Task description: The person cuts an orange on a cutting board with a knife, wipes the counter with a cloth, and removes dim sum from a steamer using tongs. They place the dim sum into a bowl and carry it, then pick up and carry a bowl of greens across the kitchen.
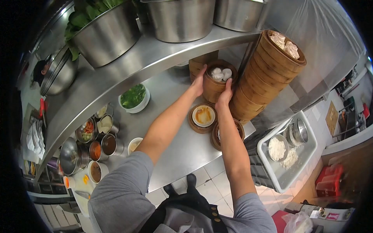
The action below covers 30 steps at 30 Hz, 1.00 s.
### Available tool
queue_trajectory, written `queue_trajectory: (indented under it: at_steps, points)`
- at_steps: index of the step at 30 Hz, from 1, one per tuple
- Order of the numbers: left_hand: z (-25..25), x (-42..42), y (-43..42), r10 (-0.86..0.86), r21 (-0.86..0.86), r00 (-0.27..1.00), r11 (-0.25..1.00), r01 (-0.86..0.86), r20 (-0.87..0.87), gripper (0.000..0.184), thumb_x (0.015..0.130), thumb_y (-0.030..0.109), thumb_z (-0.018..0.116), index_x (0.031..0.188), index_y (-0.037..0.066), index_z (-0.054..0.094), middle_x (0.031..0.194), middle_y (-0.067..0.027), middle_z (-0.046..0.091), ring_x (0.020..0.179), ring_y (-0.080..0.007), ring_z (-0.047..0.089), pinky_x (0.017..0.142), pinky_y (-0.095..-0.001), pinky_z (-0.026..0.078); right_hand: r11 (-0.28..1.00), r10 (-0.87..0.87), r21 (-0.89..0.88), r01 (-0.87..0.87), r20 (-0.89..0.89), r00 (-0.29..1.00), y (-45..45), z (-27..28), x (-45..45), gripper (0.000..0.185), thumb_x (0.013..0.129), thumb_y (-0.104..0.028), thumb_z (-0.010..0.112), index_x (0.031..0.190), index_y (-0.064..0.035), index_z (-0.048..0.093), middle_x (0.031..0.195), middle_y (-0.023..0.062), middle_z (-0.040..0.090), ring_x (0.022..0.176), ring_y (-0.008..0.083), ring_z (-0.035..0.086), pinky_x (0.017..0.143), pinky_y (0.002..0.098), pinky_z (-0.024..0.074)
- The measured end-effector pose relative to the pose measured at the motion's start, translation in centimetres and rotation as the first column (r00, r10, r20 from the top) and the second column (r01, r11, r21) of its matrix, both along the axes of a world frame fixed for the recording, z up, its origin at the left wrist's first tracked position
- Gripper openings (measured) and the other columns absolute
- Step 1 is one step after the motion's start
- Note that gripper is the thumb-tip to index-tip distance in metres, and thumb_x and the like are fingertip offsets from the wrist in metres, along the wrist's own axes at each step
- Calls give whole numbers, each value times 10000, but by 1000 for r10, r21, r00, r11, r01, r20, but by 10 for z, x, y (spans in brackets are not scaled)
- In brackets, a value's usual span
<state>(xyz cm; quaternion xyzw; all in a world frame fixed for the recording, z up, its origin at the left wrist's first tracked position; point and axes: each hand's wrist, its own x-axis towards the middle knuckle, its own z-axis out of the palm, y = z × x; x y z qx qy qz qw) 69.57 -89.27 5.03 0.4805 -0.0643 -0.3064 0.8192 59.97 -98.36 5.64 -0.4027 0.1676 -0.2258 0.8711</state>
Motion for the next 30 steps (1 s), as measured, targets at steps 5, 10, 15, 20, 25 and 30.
queue_trajectory:
  at_steps: [5,10,15,20,25,30]
  points:
    - [-21,5,-1,14,101,1000,995,-14,9,896,817,691,431,1433,61,272,1455,-145,318,1317,-274,323,1076,-379,250,998,58,45,-53,-111,992,0,-5,-5,693,916,-529,442,1394,-40,328,1400,112,394,1268,254,391,1050,394,314]
    - [-11,-47,-6,507,422,800,680,-600,321,792,867,611,454,1324,-32,398,1262,-243,494,1148,-307,498,945,-392,388,999,-28,-33,23,-154,988,-2,-17,-5,702,880,-576,478,1309,-22,440,1293,114,510,1178,261,474,994,394,366]
    - [0,-271,75,478,-18,799,862,-507,366,506,866,143,621,1299,54,374,1131,-58,487,1035,-145,482,885,-294,418,952,-185,-274,136,-161,969,80,19,-98,518,860,-140,588,1319,-31,375,1210,92,506,1022,216,530,845,311,440]
    - [-26,-406,256,62,516,613,477,-711,788,464,735,9,588,1187,-4,486,1165,-193,492,1106,-364,472,968,-452,367,673,522,-410,-616,-327,788,178,-73,-164,283,798,29,517,1051,-57,610,862,10,607,773,108,552,664,242,464]
    - [-46,-429,382,-126,777,815,-250,-578,566,433,739,78,606,1168,122,568,1244,-172,448,1110,-381,421,883,-498,392,93,326,-780,-618,-563,759,262,-87,-179,295,770,-131,637,1052,-52,602,943,156,618,936,305,589,807,387,480]
    - [-54,-340,401,-15,601,603,119,-791,797,397,733,201,676,1116,115,619,1332,-185,387,1198,-389,414,970,-445,389,-64,311,-922,-381,-382,870,294,-62,-176,403,774,-272,618,1117,-61,596,1116,232,552,1135,376,463,906,432,430]
